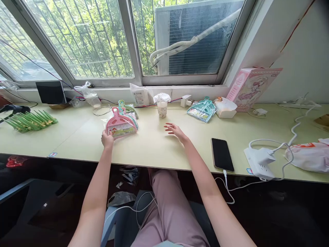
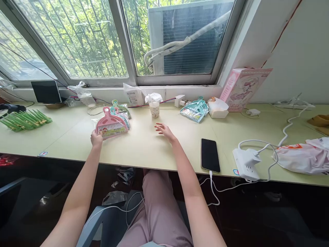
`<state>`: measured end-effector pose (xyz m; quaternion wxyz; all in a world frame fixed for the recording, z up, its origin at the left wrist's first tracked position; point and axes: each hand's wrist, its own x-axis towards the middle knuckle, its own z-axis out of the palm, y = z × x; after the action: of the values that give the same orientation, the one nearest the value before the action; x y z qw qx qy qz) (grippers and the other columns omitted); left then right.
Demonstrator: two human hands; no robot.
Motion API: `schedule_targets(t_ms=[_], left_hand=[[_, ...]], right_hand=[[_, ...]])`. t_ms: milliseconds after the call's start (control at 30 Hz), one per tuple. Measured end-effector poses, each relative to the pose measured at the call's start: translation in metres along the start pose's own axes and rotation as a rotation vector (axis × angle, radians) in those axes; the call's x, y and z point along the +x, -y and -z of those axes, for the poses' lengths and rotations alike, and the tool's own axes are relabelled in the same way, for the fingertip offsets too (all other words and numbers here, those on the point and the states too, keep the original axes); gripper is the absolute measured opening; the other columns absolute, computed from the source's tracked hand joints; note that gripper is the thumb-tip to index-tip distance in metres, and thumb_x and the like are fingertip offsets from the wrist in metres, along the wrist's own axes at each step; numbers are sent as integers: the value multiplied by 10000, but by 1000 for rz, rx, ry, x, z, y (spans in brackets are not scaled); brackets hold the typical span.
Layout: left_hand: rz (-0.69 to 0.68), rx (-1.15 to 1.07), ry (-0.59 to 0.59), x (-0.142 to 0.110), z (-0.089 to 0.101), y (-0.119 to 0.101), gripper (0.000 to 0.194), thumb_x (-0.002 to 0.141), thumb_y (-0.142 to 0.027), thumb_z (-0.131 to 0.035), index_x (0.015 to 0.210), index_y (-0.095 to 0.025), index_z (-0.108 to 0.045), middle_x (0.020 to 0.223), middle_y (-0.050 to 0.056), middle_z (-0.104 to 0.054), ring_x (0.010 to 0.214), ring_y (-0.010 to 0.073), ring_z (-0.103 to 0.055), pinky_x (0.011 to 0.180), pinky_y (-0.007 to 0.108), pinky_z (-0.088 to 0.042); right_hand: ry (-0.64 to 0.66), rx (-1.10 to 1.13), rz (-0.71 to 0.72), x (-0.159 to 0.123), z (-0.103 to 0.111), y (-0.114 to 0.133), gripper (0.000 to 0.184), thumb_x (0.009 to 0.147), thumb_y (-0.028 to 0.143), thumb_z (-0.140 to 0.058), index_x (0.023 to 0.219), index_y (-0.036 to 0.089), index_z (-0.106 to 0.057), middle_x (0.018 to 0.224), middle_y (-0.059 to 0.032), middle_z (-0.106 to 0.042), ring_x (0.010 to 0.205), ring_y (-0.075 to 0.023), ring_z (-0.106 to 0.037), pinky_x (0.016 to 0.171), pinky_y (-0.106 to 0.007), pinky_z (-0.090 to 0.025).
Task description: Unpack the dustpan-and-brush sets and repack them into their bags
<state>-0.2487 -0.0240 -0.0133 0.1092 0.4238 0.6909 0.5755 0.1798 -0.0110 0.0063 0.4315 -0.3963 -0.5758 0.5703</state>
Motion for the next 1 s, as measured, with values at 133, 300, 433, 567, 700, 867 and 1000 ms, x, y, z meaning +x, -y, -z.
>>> schedule_targets(t_ms=[133,300,433,567,700,867,1000], left_hand=[[118,335,-162,-12,-4,-13,421,821,-241,-564,1216,-102,-521,1246,287,-580,1273,445,-452,1009,713,-312],[-323,550,-187,-28,-33,-34,640,883,-254,-510,1458,-70,-295,1575,270,-219,1498,366,-80,1152,667,-7],[-446,474,85,-15,-63,-32,618,953,-317,-417,1486,-31,-289,1592,259,-207,1516,334,-38,1177,595,65],[-486,434,145,0,-81,-30,651,959,-361,-416,1505,-33,-282,1597,245,-212,1515,329,-76,1174,576,101],[-551,409,66,-1,-80,-39,630,969,-390,-394,1501,-67,-298,1593,224,-247,1519,318,-68,1163,588,137],[-663,374,-29,-12,-72,-51,522,997,-368,-308,1465,-141,-351,1591,161,-288,1524,280,-72,1170,587,155],[-646,292,14,-19,-74,-56,485,973,-374,-353,1396,-160,-454,1544,164,-368,1516,302,-119,1175,573,167]], right_hand=[[-42,14,-11,1,2,-1,336,870,383,-626,1175,244,-643,1249,-76,-685,1037,-191,-678,883,-321,-531],[-92,7,-24,3,5,-4,270,876,317,-604,1128,238,-659,1208,-63,-703,971,-164,-684,866,-302,-529],[-186,-117,15,11,4,-14,258,886,230,-545,1123,225,-646,1218,-61,-689,1034,-169,-651,922,-330,-515],[-675,-467,138,22,28,-20,348,859,117,-508,1178,200,-620,1352,-93,-594,1275,-202,-505,1115,-383,-370],[-1195,-575,-131,31,93,-13,463,919,139,-411,1381,125,-444,1488,-217,-417,1409,-272,-368,1131,-449,-338],[-1251,-508,-476,42,178,12,400,942,258,-428,1276,72,-546,1276,-283,-582,1200,-332,-592,937,-429,-500],[-1159,-512,-481,48,207,21,357,806,303,-658,1099,98,-672,1094,-243,-680,1058,-335,-651,847,-404,-521]])
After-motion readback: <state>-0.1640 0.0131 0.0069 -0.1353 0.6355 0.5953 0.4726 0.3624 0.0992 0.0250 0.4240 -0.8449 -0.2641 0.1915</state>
